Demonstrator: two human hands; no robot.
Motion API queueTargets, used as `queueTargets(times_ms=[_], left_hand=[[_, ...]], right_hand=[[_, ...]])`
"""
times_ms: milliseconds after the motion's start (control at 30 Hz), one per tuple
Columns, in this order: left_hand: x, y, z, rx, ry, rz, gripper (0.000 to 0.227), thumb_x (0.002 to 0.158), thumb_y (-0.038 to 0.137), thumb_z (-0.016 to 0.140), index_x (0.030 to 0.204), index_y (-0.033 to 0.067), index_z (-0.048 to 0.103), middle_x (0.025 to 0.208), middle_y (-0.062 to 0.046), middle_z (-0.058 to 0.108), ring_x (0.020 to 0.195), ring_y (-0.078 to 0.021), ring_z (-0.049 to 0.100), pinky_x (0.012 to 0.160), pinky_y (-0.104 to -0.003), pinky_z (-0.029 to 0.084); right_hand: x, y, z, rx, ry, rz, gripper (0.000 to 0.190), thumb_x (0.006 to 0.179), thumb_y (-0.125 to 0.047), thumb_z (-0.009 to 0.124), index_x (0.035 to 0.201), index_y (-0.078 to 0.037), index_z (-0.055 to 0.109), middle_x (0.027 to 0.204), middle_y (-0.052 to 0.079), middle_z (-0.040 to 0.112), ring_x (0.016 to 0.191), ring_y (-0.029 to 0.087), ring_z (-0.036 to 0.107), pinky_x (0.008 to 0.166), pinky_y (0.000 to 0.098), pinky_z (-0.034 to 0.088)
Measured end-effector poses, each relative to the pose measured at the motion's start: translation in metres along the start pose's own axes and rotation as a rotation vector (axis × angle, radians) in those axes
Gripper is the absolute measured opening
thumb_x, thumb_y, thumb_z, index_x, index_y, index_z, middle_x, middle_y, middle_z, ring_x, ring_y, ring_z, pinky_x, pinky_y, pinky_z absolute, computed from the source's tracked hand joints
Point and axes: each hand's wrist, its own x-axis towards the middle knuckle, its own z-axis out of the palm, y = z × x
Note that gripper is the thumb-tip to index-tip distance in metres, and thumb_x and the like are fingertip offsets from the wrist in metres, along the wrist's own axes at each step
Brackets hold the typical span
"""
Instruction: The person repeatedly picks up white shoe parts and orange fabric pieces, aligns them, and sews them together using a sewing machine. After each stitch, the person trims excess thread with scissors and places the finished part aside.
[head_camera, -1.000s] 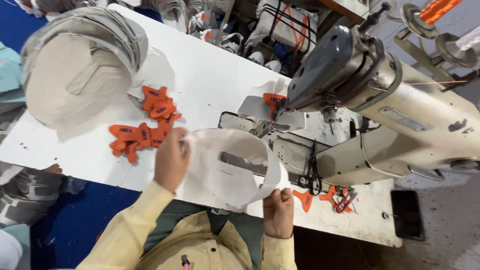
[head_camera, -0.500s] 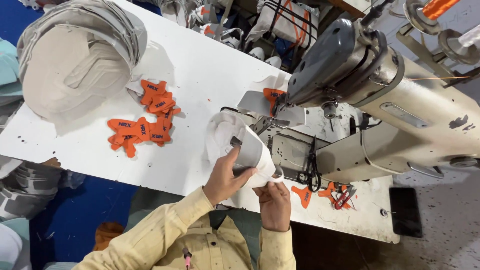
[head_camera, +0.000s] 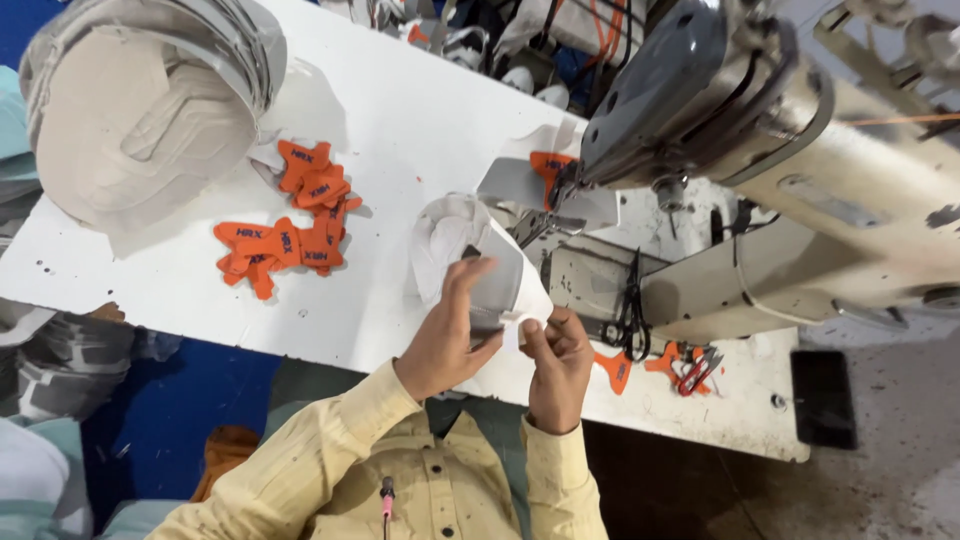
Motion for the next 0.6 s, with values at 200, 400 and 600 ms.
queueTargets(times_ms=[200,400,600], left_hand=[[-0.009,0.006,-0.010,-0.020,0.049,-0.111,0.027,0.090,0.010,0.078,0.110,0.0038,0.061,0.105,-0.014,0.061,0.101,-0.0320,0.062,0.089,-0.037,0.051],[-0.009,0.011,-0.008,-0.176,0.101,-0.267,0.015,0.090,0.008,0.076,0.093,0.0015,0.062,0.092,-0.005,0.060,0.079,-0.0137,0.059,0.074,-0.027,0.048],[-0.018,-0.001,-0.001,-0.297,0.135,-0.309,0.017,0.094,0.010,0.074,0.093,0.0032,0.059,0.090,-0.001,0.058,0.081,-0.0084,0.054,0.074,-0.025,0.046]], right_hand=[[-0.008,-0.030,0.030,-0.001,-0.009,0.040,0.028,0.101,-0.007,0.068,0.125,0.005,0.062,0.097,0.007,0.074,0.086,0.013,0.068,0.079,0.0290,0.056],[-0.007,-0.039,0.030,0.007,-0.068,0.060,0.033,0.101,-0.009,0.065,0.129,0.007,0.060,0.105,0.008,0.074,0.094,0.014,0.071,0.088,0.0316,0.059],[-0.007,-0.043,0.030,-0.096,-0.105,0.025,0.035,0.102,-0.011,0.067,0.131,0.008,0.060,0.109,0.009,0.073,0.097,0.014,0.070,0.089,0.0320,0.058]])
